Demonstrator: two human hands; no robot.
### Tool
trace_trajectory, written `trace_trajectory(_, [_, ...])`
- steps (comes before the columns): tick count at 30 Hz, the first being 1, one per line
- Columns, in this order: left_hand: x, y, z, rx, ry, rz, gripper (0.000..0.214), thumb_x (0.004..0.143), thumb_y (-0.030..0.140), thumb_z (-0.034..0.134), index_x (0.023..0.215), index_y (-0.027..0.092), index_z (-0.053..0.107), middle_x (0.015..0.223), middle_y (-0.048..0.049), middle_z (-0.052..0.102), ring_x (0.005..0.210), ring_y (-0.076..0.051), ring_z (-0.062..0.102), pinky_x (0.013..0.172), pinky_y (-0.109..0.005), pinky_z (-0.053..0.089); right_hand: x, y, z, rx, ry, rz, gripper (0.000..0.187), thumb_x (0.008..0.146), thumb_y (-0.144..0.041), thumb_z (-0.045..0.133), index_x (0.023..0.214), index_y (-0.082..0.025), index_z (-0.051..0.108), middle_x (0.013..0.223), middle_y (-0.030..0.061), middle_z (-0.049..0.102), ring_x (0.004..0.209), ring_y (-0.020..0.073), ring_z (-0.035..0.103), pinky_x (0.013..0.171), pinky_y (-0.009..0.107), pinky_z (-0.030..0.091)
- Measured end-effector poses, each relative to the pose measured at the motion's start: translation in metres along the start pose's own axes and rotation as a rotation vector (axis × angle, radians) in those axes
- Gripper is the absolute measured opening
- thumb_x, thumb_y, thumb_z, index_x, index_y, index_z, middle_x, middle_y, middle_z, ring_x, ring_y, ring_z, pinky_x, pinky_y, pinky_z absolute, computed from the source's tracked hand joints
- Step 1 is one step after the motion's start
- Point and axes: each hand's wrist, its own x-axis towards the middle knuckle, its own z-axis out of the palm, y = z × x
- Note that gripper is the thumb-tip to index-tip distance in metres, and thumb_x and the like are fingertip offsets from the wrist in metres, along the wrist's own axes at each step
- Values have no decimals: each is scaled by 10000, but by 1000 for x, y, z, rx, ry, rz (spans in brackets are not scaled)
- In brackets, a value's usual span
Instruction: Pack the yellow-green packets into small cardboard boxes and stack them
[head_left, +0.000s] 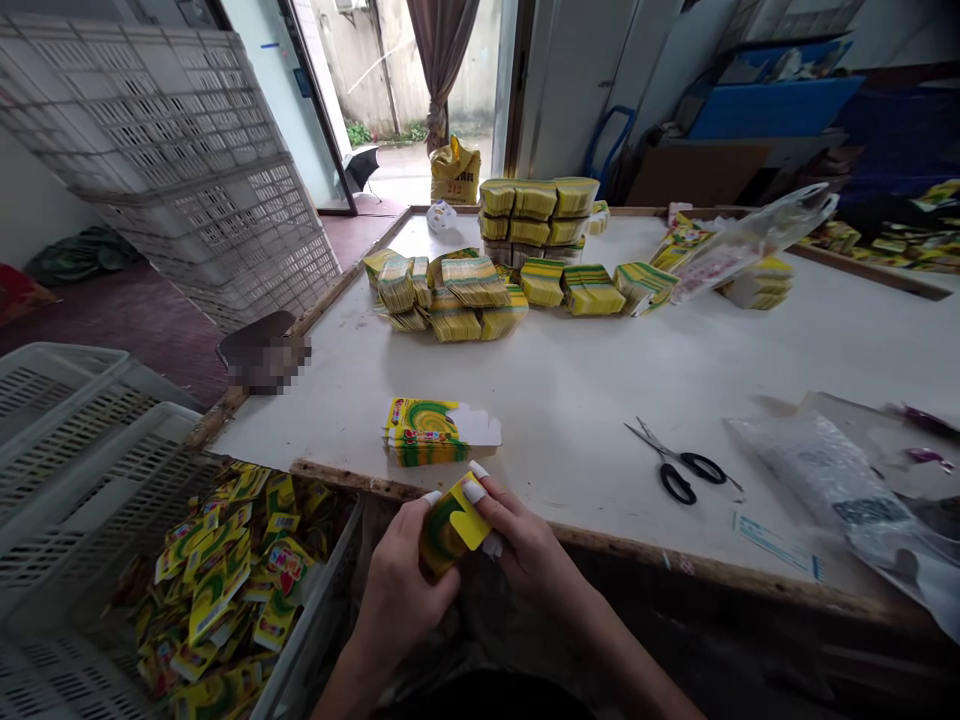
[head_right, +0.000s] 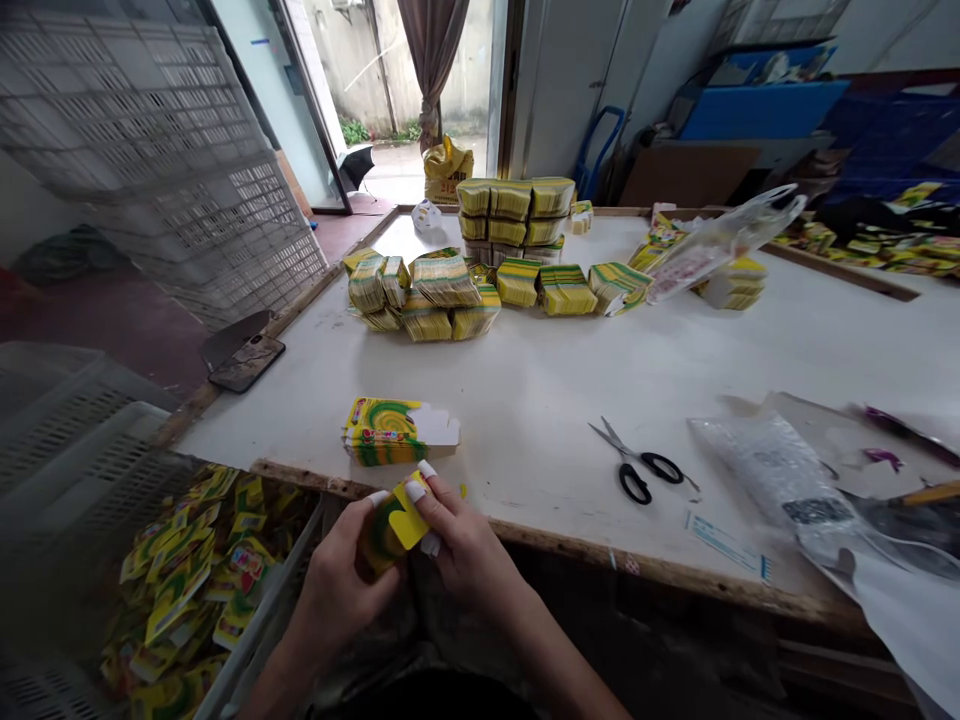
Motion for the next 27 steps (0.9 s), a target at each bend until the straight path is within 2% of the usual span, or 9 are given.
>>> trace_trajectory(2, [3, 2, -7, -31, -22, 13, 632, 689, 120, 612, 1292, 181, 432, 1182, -124, 623, 1109, -270, 614, 936, -427, 530, 1, 2, -4, -27, -36, 11, 466, 916, -124, 488, 1352, -274, 550, 1537, 127, 371, 1340, 284, 467, 1028, 403, 461])
trace_trajectory(4, [7, 4, -13, -74, -55, 13, 611, 694, 133, 626, 1279, 188, 461, 1181, -113, 642, 1092, -258, 632, 922, -392, 541, 3, 1, -11, -27, -58, 17, 395, 910, -114, 491, 1246, -266, 633, 1491, 141, 441, 1285, 277, 529, 984, 392, 485])
trace_trajectory(7, [10, 6, -21, -166, -125, -45, 570, 701, 169, 657, 1250, 191, 506, 1164, -94, 670, 1037, -237, 667, 872, -339, 569, 9, -5, -26, -10, -130, 14, 329, 904, -116, 508, 1154, -255, 671, 1398, 145, 541, 1217, 259, 584, 959, 374, 492])
trace_trajectory(10, [12, 6, -25, -230, -181, -106, 569, 695, 198, 686, 1241, 180, 529, 1161, -85, 683, 1002, -225, 686, 850, -316, 581, 12, -10, -35, -20, -221, 15, 304, 895, -122, 534, 1122, -258, 684, 1374, 138, 554, 1195, 248, 594, 953, 351, 490])
trace_trajectory(18, [14, 5, -31, -206, -199, -119, 570, 662, 161, 671, 1222, 169, 567, 1133, -84, 711, 940, -235, 706, 787, -312, 599, -1, 2, -13, -57, -184, 11, 330, 913, -162, 529, 1214, -227, 646, 1485, 202, 418, 1296, 288, 509, 992, 393, 462])
trace_trajectory(22, [12, 2, -30, -292, -249, -149, 586, 663, 155, 680, 1236, 174, 557, 1164, -87, 699, 983, -240, 694, 814, -313, 593, 1, -2, -20, -59, -241, 39, 304, 899, -153, 543, 1161, -232, 675, 1447, 188, 469, 1255, 282, 547, 983, 388, 468])
trace_trajectory(24, [13, 2, -29, -310, -255, -167, 583, 675, 164, 684, 1242, 176, 549, 1170, -89, 693, 992, -237, 690, 824, -315, 589, 2, -5, -24, -43, -266, 44, 293, 907, -198, 557, 1172, -236, 676, 1477, 179, 435, 1267, 285, 537, 999, 383, 458])
trace_trajectory(27, [15, 2, -27, -299, -243, -180, 586, 688, 170, 681, 1255, 173, 534, 1182, -93, 681, 1002, -231, 683, 839, -318, 580, 1, -4, -23, 46, -257, 57, 435, 937, -311, 540, 1369, -261, 527, 1569, 150, 290, 1401, 295, 368, 1094, 418, 367])
